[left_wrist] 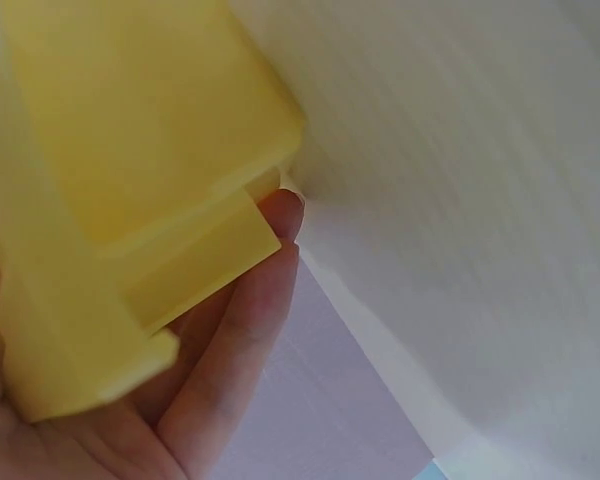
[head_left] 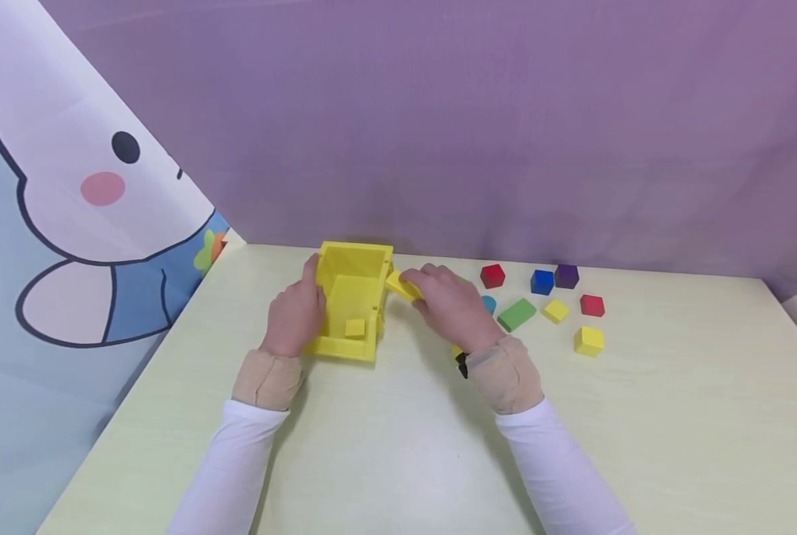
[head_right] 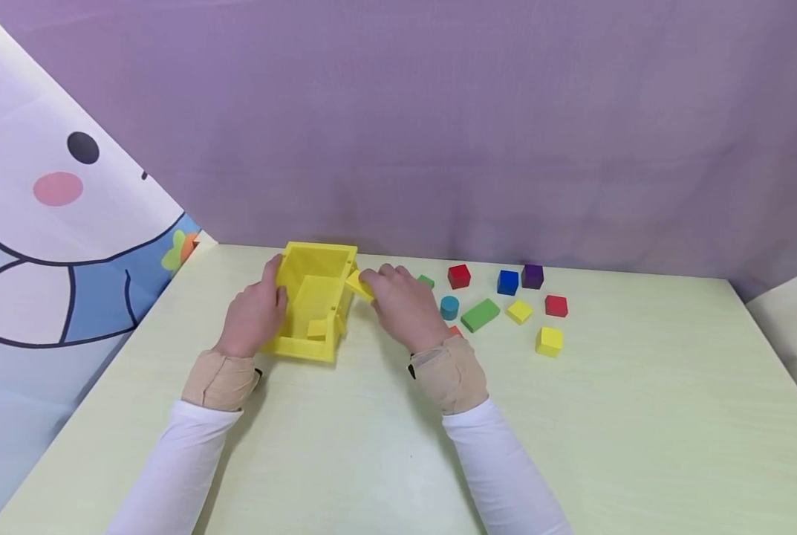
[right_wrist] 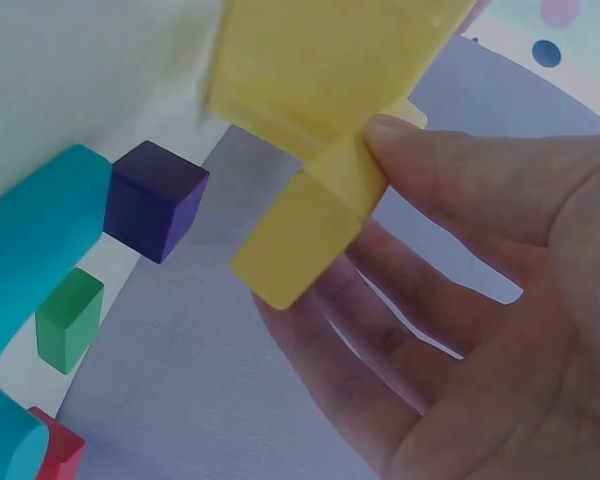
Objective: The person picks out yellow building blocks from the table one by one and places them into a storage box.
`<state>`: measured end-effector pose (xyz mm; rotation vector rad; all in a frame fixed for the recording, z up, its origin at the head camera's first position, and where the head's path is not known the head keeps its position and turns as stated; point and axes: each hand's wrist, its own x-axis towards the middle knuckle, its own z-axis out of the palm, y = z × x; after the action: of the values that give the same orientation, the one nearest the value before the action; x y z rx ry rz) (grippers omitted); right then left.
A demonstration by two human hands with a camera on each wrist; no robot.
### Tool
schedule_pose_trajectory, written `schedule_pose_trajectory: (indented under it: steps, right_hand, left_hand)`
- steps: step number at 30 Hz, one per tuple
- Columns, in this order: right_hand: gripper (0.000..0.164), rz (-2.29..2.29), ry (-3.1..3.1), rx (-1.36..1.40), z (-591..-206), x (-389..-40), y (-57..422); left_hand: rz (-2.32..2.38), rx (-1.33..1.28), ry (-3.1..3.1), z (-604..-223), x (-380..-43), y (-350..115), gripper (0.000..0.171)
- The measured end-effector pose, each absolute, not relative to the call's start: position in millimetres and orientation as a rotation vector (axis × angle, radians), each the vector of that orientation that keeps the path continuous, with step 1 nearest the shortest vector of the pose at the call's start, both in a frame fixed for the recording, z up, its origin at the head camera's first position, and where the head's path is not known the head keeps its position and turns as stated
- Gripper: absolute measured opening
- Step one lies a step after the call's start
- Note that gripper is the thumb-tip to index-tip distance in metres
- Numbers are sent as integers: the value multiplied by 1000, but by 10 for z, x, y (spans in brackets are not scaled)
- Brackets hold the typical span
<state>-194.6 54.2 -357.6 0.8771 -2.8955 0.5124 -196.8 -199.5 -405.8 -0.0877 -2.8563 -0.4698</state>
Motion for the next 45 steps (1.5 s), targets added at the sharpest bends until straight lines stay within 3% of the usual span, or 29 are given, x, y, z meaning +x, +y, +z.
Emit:
schedule_pose_trajectory:
  steps: [45]
  right_hand:
    - [37, 694, -2756, 1034, -3490, -2262, -250]
  left_hand:
    - [-424, -94, -2824, -4080, -1973, -2013, 52]
